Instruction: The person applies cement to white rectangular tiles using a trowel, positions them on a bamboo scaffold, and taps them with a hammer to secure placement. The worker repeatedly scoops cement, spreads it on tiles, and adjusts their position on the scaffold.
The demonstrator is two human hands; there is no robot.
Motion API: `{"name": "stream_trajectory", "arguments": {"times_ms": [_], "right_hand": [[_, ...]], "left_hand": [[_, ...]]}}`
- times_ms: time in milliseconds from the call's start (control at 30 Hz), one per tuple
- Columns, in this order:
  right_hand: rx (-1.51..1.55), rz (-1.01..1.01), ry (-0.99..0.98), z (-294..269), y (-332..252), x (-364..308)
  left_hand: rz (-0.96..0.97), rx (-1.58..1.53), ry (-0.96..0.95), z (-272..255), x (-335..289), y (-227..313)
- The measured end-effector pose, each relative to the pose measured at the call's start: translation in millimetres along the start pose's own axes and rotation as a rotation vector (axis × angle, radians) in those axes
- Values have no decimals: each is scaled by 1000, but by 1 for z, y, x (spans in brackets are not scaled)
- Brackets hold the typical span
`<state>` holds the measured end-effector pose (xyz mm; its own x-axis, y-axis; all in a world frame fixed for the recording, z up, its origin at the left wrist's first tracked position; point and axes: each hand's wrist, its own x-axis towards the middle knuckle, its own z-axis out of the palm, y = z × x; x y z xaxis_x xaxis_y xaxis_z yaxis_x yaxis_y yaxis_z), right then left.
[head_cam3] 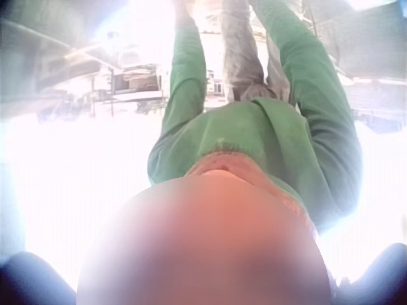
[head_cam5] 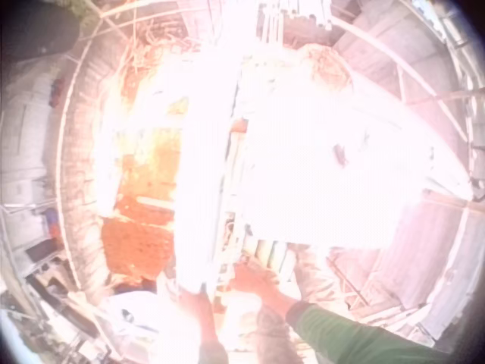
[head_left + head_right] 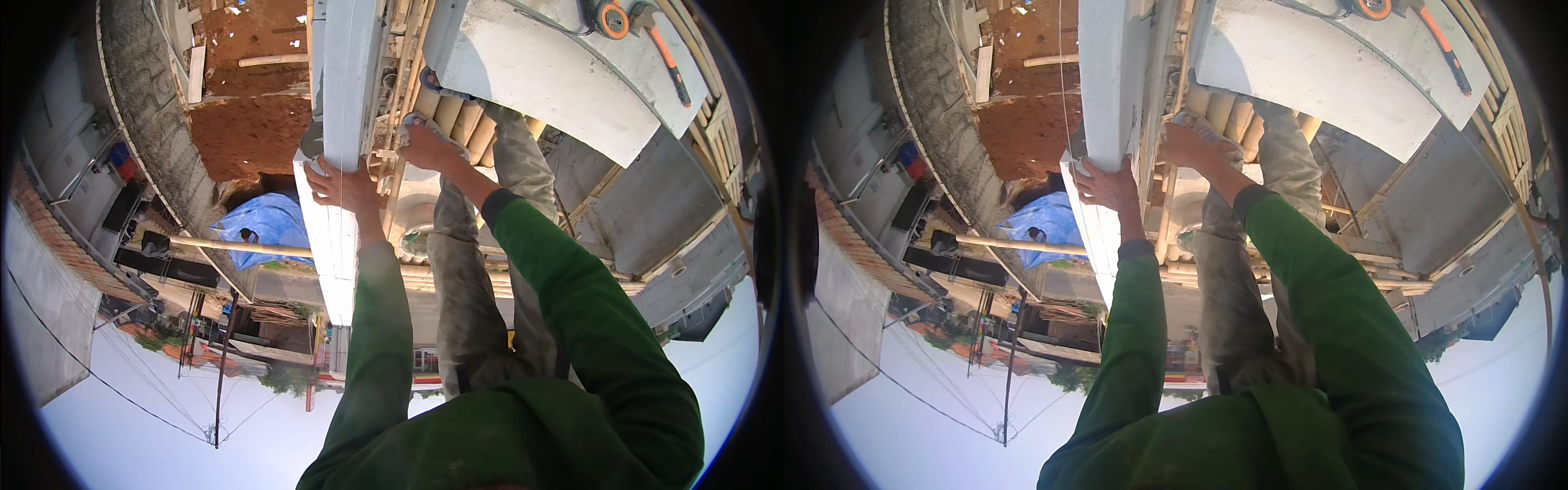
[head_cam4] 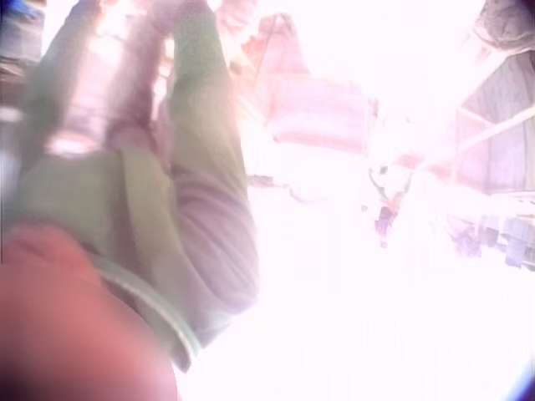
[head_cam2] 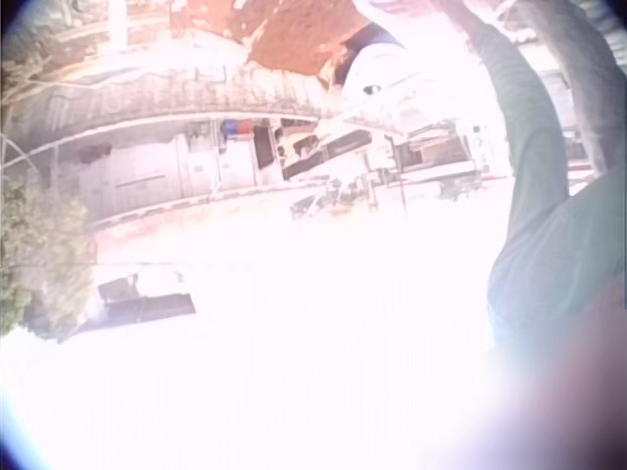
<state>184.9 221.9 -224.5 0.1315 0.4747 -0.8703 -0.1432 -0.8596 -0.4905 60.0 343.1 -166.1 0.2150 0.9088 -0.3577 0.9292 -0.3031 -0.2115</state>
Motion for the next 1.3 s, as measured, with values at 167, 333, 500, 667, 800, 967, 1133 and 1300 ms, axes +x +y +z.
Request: {"name": "stream_trajectory", "arguments": {"times_ms": [167,333,500,667,800,967,1133,1300], "right_hand": [[287,9,12,85,1,-6],[823,-42,-141,124,2,-14],[1070,-133,-204,132,-2,-2],[1204,-144,-209,126,-5,-5],[1280,-81,-222,119,-7,-7],[1336,-104,-271,119,-2,-2],[1305,-121,-278,123,-4,-3],[760,45,-48,81,-21,-20]], "left_hand": [[214,-40,89,13,10,-7],[358,-31,185,23,17,-18],[462,-58,226,25,25,-25],[481,-118,231,26,23,-24],[476,-111,197,19,22,-23],[426,-56,111,16,20,-21],[427,-59,169,25,19,-23],[411,28,-22,17,20,-23]]}}
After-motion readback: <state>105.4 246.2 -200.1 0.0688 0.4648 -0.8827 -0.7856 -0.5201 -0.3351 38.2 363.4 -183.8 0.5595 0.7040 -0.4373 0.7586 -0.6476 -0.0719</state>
